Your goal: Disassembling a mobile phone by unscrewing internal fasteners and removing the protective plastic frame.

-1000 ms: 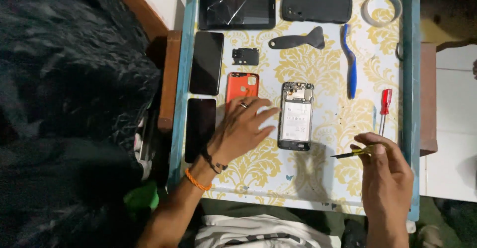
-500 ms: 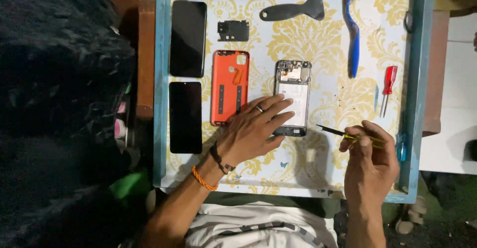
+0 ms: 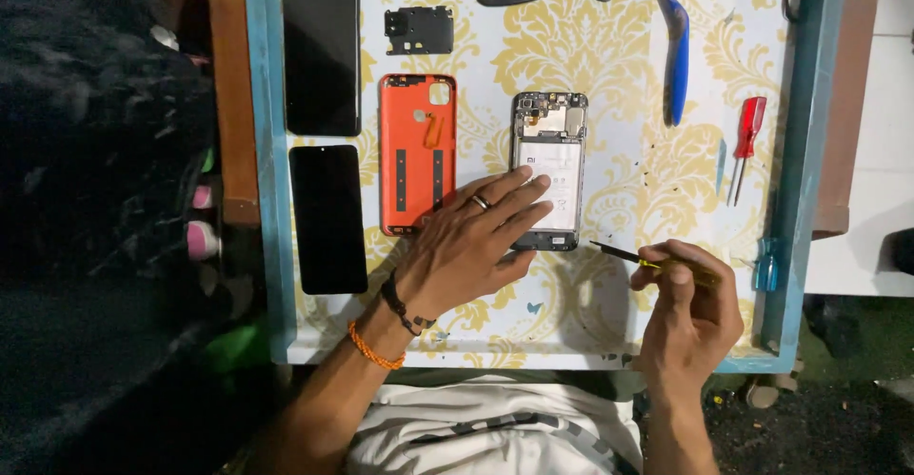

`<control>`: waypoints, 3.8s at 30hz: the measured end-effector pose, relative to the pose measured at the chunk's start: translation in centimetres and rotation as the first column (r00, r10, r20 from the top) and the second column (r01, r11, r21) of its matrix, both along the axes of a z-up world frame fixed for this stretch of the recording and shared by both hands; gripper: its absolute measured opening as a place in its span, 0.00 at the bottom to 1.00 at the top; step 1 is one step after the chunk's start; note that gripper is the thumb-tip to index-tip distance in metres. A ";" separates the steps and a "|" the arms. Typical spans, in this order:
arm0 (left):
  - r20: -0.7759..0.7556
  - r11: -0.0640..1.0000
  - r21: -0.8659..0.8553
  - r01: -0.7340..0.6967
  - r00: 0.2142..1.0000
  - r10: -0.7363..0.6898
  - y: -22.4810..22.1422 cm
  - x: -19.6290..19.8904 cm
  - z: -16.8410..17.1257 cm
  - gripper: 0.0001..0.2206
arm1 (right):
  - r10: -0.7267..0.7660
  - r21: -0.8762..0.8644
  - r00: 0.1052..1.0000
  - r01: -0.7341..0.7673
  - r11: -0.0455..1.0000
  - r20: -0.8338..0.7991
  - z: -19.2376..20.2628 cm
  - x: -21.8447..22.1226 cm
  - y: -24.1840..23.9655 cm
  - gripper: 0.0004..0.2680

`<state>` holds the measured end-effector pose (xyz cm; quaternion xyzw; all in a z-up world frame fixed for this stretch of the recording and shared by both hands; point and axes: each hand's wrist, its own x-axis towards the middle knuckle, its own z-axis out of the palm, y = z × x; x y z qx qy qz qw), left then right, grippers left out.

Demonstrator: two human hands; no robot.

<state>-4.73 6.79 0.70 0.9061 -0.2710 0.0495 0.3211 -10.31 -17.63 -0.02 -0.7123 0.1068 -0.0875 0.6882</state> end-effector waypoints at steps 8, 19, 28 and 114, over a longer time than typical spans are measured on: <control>0.010 1.000 -0.001 0.006 1.000 -0.006 -0.2 0.4 0.0 0.20 | 0.170 -0.241 0.985 -0.158 0.957 0.030 0.5 0.6 1.4 0.07; 0.018 1.000 -0.004 -0.002 1.000 0.002 -0.3 0.3 -0.6 0.21 | 0.191 -0.272 0.982 -0.181 0.945 0.009 0.6 1.0 1.8 0.08; 0.007 1.000 -0.015 -0.018 1.000 0.018 -0.5 0.2 -1.1 0.27 | 0.403 -0.573 0.911 -0.284 0.769 0.088 1.3 3.1 1.8 0.08; 0.004 0.971 -0.235 0.030 1.000 -0.030 0.8 4.6 -2.0 0.16 | 0.600 -0.488 0.539 -0.354 0.798 0.591 -1.2 10.4 3.0 0.06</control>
